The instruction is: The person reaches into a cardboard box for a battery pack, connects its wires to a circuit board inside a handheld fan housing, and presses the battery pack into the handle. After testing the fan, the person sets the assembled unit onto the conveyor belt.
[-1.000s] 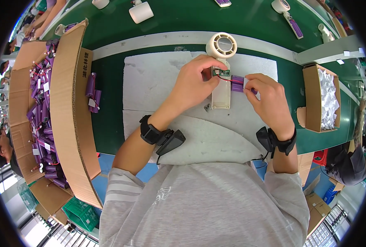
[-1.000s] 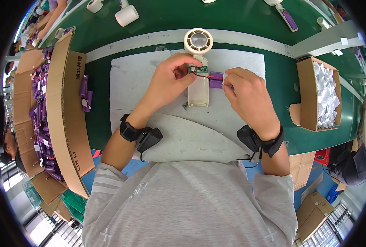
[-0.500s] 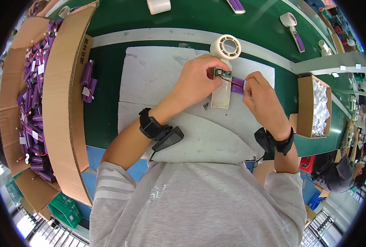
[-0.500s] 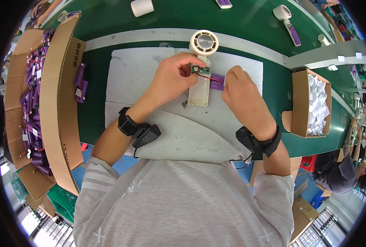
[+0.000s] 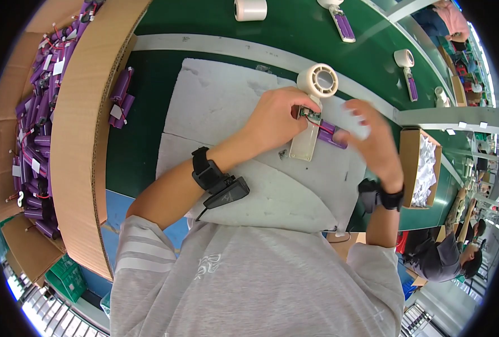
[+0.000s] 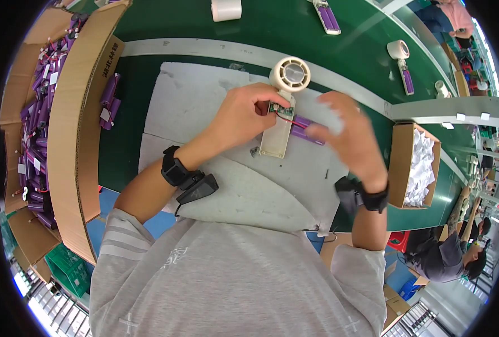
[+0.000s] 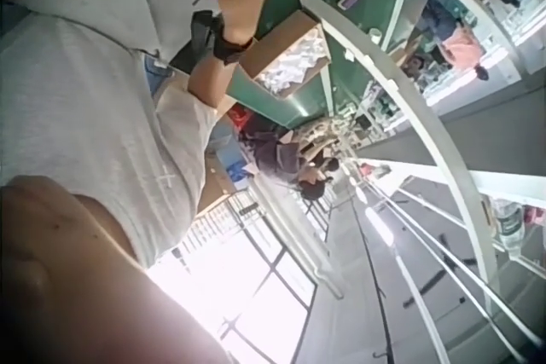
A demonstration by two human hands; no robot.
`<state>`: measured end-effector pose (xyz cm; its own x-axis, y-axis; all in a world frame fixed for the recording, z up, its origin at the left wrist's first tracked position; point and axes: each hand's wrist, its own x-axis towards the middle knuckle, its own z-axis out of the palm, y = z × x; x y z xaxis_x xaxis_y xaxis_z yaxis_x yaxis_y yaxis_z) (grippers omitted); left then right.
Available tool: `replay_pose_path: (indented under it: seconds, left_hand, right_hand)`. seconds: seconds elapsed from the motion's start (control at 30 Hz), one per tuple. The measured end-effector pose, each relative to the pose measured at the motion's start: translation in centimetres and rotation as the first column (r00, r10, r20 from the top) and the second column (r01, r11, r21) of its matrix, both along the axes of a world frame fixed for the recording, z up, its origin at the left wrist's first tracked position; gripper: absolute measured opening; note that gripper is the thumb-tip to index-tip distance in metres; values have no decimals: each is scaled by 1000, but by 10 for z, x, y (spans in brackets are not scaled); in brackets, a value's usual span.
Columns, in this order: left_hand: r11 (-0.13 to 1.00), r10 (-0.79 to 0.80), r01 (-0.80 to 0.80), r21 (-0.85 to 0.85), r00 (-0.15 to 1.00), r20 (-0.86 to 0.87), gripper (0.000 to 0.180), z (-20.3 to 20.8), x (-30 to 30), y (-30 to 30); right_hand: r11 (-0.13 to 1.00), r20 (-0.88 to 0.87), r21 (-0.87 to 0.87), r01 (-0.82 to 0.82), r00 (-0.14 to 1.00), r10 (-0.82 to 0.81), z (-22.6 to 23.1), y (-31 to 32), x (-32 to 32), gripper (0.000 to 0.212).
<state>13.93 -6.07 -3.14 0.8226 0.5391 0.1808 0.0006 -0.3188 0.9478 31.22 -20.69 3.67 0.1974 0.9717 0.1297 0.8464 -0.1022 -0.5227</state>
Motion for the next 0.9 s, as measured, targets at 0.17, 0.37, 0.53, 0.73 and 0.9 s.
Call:
replay_pose_path:
  seconds: [0.17, 0.37, 0.53, 0.73, 0.9]
  left_hand:
    - [999, 9, -10, -38, 1000, -25, 28, 1, 3, -2]
    - [1000, -14, 15, 21, 999, -36, 30, 5, 1, -1]
    - [991, -89, 91, 99, 996, -32, 30, 8, -1, 5]
    - [947, -86, 90, 307, 996, -26, 28, 7, -1, 7]
    - [951, -118, 124, 282, 992, -39, 23, 11, -2, 10]
  right_hand:
    - [974, -122, -184, -133, 986, 111, -14, 1, -11, 55]
    - [876, -763, -475, -85, 536, -362, 6, -9, -23, 61]
    - [966, -983, -152, -209, 137, -125, -8, -20, -27, 80]
    - [960, -943, -205, -190, 300, -142, -16, -24, -22, 90]
    - [988, -734, 1, -153, 671, 105, -18, -19, -24, 84]
